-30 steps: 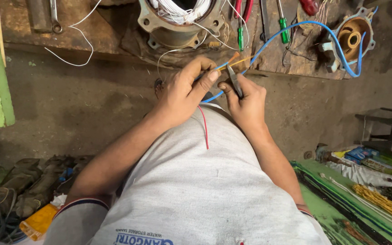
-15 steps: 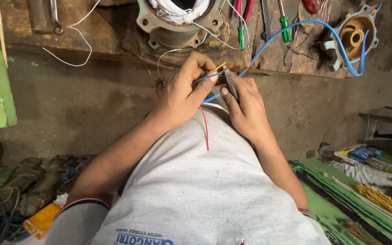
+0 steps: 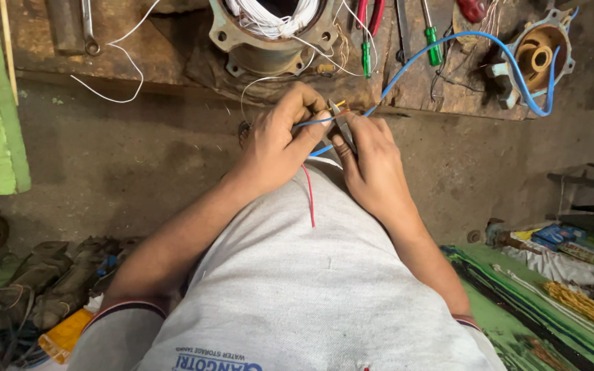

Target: The person sits at a workbench and strips insulation from the ends of electrical wires using pliers and a small blade, working on one wire at a time and setting stripped wires aside. The wires appear to be leads for motor stator housings on the bench.

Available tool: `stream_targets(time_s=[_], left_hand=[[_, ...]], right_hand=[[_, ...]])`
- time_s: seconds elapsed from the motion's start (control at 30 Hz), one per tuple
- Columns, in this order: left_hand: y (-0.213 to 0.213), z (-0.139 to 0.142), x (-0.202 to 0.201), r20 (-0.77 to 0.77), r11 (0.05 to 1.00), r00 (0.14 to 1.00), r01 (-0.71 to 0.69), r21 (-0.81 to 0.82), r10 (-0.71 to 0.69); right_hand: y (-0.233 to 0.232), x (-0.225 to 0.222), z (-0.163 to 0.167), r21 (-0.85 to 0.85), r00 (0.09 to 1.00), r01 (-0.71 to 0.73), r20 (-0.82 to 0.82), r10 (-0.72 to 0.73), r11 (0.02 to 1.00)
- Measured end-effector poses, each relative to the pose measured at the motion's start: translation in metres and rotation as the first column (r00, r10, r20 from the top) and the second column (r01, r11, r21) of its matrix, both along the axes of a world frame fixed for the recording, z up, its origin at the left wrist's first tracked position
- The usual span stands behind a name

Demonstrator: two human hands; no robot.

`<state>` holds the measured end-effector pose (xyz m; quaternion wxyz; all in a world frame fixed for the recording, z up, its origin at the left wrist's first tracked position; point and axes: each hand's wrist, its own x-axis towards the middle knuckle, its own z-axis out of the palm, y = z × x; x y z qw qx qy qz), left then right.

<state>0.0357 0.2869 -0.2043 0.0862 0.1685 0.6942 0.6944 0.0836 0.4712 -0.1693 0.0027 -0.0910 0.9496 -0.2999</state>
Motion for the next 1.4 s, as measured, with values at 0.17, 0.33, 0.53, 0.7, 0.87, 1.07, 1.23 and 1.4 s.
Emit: stream_targets(time_s=[0.17,0.33,0.53,0.7,0.87,1.07,1.23,1.4], left_hand=[[0.0,0.001,-0.003,-0.021,0.999,1.0,-0.01,-0.035,0.01],[-0.007,0.013,-0.002,-0.124,0.975,0.992,-0.035,-0.221,0.008],[0.005,0.021,-0.004,-0.349,0.99,0.937,-0.061,-0.127,0.013],[0.01,0.007,-0.014,-0.318,0.955,0.948,-0.076,-0.286,-0.02],[0.012,-0.007,-0.017,-0.462,0.953,0.886,-0.168,-0.253,0.034],[0.023,-0.011,-0.018,-0.353,0.979,0.936,-0.071,-0.191,-0.001],[0.041,-0.01,-0.02,-0.349,0.98,0.927,-0.178,-0.093,0.135],[0.059,-0.004,-0.029,-0.05,0.922,0.927,-0.374,-0.097,0.371]], right_hand=[[-0.004,-0.002,0.003,-0.119,0.995,0.049,0.098,-0.037,0.992],[-0.005,-0.006,-0.002,-0.124,0.986,0.108,0.139,-0.091,0.986],[0.006,-0.009,-0.008,-0.191,0.998,0.052,0.037,-0.045,0.98],[0.013,-0.003,-0.014,-0.423,0.975,0.11,0.223,-0.014,0.899],[0.024,-0.002,-0.022,-0.481,0.971,0.075,0.236,0.047,0.874],[0.036,0.002,-0.037,-0.675,0.957,0.144,0.282,0.072,0.724],[0.036,-0.003,-0.043,-0.89,0.946,0.252,0.309,0.097,0.379],[0.05,-0.026,-0.034,-0.981,0.986,0.165,0.163,-0.025,0.103]])
